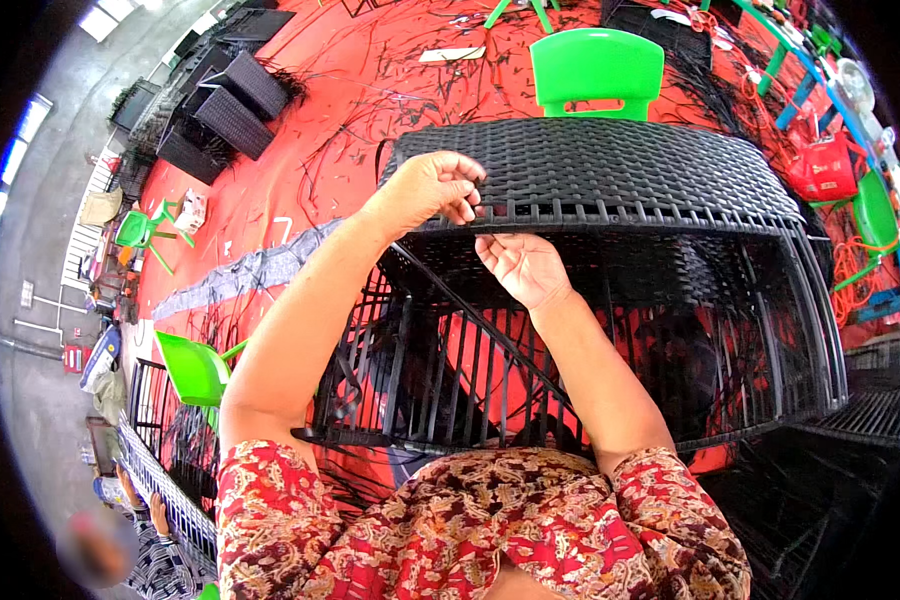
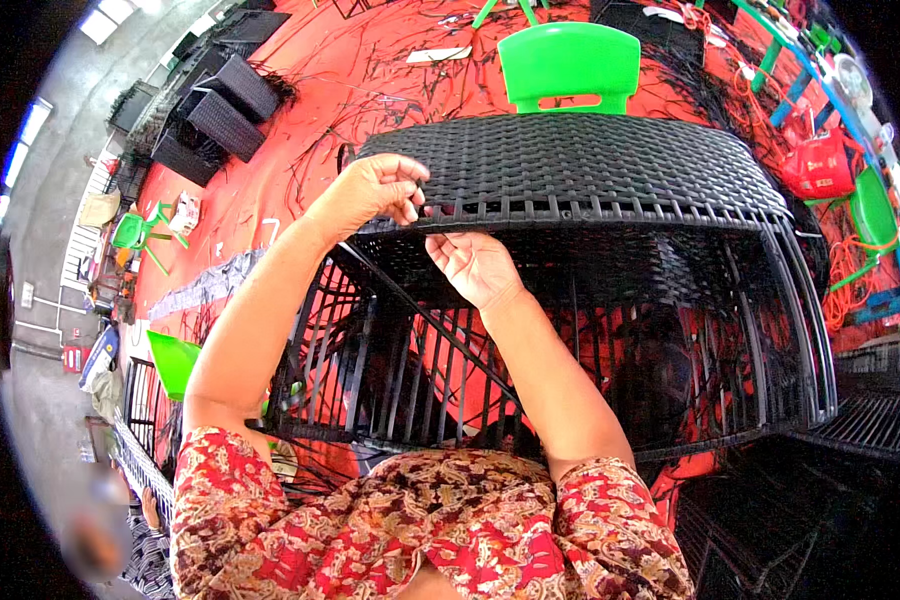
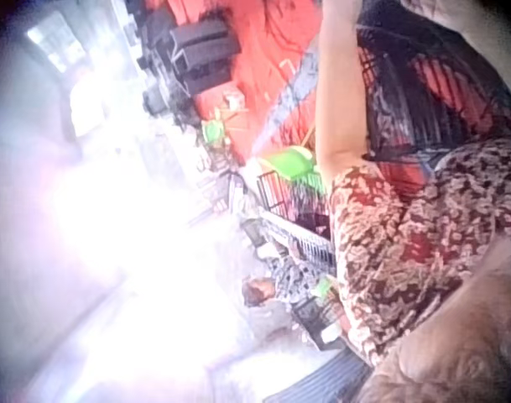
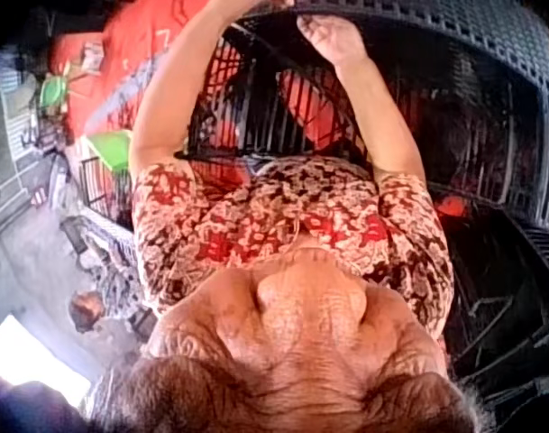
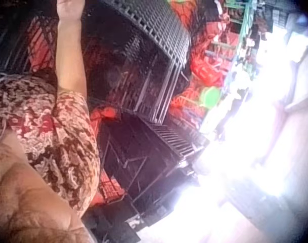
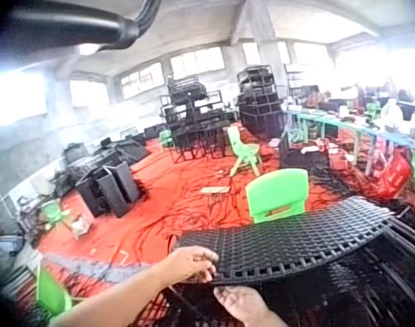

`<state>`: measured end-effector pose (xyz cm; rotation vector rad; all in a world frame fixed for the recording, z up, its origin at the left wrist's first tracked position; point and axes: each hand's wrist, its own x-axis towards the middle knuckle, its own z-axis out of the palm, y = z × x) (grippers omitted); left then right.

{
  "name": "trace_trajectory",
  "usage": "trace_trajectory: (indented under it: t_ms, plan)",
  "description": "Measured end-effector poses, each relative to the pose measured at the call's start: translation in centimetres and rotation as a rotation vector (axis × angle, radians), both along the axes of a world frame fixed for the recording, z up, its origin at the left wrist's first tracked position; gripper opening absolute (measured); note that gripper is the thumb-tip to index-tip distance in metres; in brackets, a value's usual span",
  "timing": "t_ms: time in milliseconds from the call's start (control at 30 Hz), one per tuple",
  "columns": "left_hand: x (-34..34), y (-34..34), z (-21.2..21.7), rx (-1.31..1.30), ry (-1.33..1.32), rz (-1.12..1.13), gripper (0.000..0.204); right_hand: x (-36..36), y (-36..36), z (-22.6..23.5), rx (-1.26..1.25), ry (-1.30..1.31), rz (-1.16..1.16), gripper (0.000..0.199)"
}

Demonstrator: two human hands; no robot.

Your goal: The person weaves black synthetic strips into the frame of a rattan-style chair. They thread the strips through the existing weave, pull them tight, and tuck the ends to secure them. The task involves repetitive hand manipulation of the strips to build up the chair's surface.

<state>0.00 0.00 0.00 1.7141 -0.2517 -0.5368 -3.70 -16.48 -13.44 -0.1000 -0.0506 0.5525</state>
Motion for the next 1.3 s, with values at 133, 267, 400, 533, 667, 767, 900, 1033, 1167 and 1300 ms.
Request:
trace_trajectory:
  t_ms: [133, 267, 400, 533, 667, 767, 900, 1033, 1167, 1300]
  plan:
    - [-0.1, 0.1, 0.1, 0.082, 0.036, 0.017, 0.013, -0.2, 0.3, 0.3, -0.014, 0.040, 0.004, 0.032]
    - [-0.8, 0.2, -0.1, 0.079, 0.052, 0.043, 0.011, -0.2, 0.6, 0.3, -0.050, 0.075, -0.007, 0.031]
    - [-0.4, 0.0, -0.2, 0.300, -0.082, 0.025, 0.008, -0.3, 0.1, 0.1, -0.050, 0.084, -0.033, 0.031]
    - [-0.3, -0.7, 0.3, 0.526, -0.191, -0.013, 0.010, -0.6, 0.1, 0.7, -0.037, 0.068, -0.026, 0.032]
    - [-0.1, -1.1, -0.1, 0.724, -0.428, -0.076, 0.012, -0.6, 0.2, 0.8, -0.023, 0.085, -0.021, 0.028]
    - [0.1, -0.9, -1.3, 0.698, -0.560, -0.082, 0.015, -0.5, 0.4, 0.5, 0.015, 0.112, -0.031, 0.026]
    - [-0.6, -1.2, -2.0, 0.721, -0.731, -0.019, 0.016, -0.4, 0.1, 0.6, 0.024, 0.103, -0.063, 0.026]
    - [-1.0, -1.2, -2.3, 0.680, -0.644, 0.049, 0.015, -0.6, -0.2, 0.6, 0.032, 0.131, -0.069, 0.030]
    - [-1.0, -1.0, -2.7, 0.637, -0.610, 0.056, 0.014, -0.8, -0.2, 1.0, 0.035, 0.168, -0.088, 0.030]
    - [-1.2, -1.4, -2.3, 0.691, -0.687, 0.061, 0.013, -0.6, -0.6, 0.2, 0.020, 0.101, -0.043, 0.033]
